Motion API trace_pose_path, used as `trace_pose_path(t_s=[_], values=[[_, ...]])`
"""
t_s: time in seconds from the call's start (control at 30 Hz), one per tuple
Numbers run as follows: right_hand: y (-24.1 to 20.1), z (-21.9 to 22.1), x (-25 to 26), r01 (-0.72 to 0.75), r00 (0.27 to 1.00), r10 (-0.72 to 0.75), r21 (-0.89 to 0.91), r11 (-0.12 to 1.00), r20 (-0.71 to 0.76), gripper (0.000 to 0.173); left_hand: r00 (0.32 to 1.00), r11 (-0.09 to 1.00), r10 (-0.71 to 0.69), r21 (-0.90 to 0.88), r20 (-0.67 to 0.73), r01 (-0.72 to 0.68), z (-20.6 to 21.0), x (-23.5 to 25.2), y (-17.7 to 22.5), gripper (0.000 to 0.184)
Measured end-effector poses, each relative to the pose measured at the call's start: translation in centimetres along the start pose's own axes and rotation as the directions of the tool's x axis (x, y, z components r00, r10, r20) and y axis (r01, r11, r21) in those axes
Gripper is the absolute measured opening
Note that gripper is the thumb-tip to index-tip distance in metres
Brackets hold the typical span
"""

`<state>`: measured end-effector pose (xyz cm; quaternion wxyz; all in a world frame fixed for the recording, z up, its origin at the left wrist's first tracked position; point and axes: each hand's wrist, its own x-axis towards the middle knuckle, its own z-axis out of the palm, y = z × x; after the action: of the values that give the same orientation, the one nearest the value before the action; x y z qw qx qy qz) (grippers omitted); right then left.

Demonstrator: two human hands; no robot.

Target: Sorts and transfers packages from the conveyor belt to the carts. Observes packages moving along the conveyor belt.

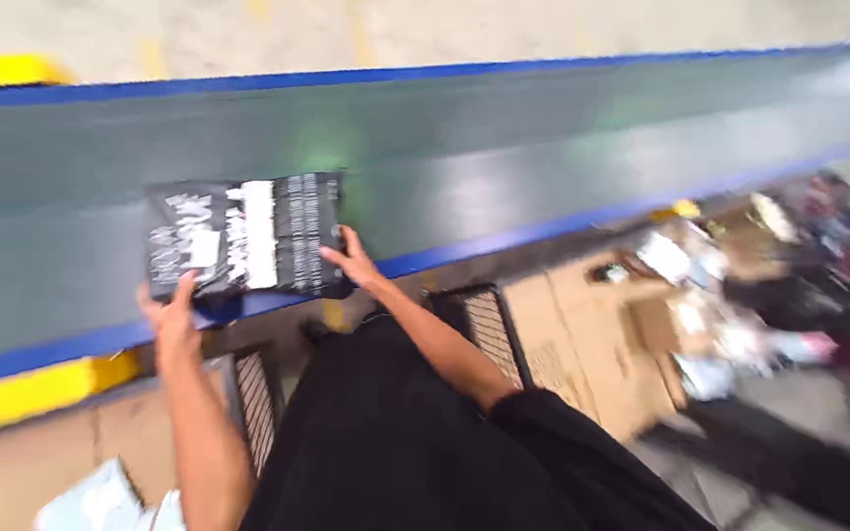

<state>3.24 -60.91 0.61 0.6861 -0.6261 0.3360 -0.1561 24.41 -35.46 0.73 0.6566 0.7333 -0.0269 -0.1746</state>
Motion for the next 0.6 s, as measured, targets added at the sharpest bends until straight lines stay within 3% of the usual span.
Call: trace_pose_path(t_s=[0.13,0.2,0.3,0.4,0.47,0.53,0.6], values=[[-0.6,-7.3,-1.1,0.001,0.999,0.004,0.111,0.994,-0.044,0.082,0.99,0.996,-0.035,-0.076,0.135,0.046,5.1,-1.9,0.9,0.091],[-0.8,-11.4,-2.6,-0.055,0.993,0.08,0.253,0.966,-0.088,0.079,0.975,0.994,-0.053,-0.087,0.214,0.073,9.0,-3.0,2.8,0.082],[0.7,-16.9,-6.5,-0.135,0.947,0.248,0.453,0.881,-0.201,0.087,0.895,0.999,0.046,-0.045,0.443,-0.029,16.4,-4.5,6.7,0.079],[2.2,-22.0,-12.3,-0.064,0.893,0.325,0.625,0.778,-0.313,0.086,0.713,0.98,0.161,-0.023,0.682,-0.199,25.2,-6.2,8.9,0.088],[2.2,-25.0,-16.2,0.098,0.828,0.324,0.687,0.72,-0.458,0.079,0.529,0.962,0.206,-0.072,0.824,-0.263,31.0,-7.9,9.7,0.098],[1.7,-28.5,-19.2,0.321,0.698,0.294,0.651,0.688,-0.653,0.062,0.356,0.949,0.197,-0.086,0.913,-0.304,35.9,-10.6,10.0,0.105],[0.9,-34.4,-21.6,0.525,0.495,0.213,0.485,0.699,-0.842,0.05,0.241,0.952,0.164,-0.09,0.957,-0.293,39.5,-13.3,9.5,0.1]])
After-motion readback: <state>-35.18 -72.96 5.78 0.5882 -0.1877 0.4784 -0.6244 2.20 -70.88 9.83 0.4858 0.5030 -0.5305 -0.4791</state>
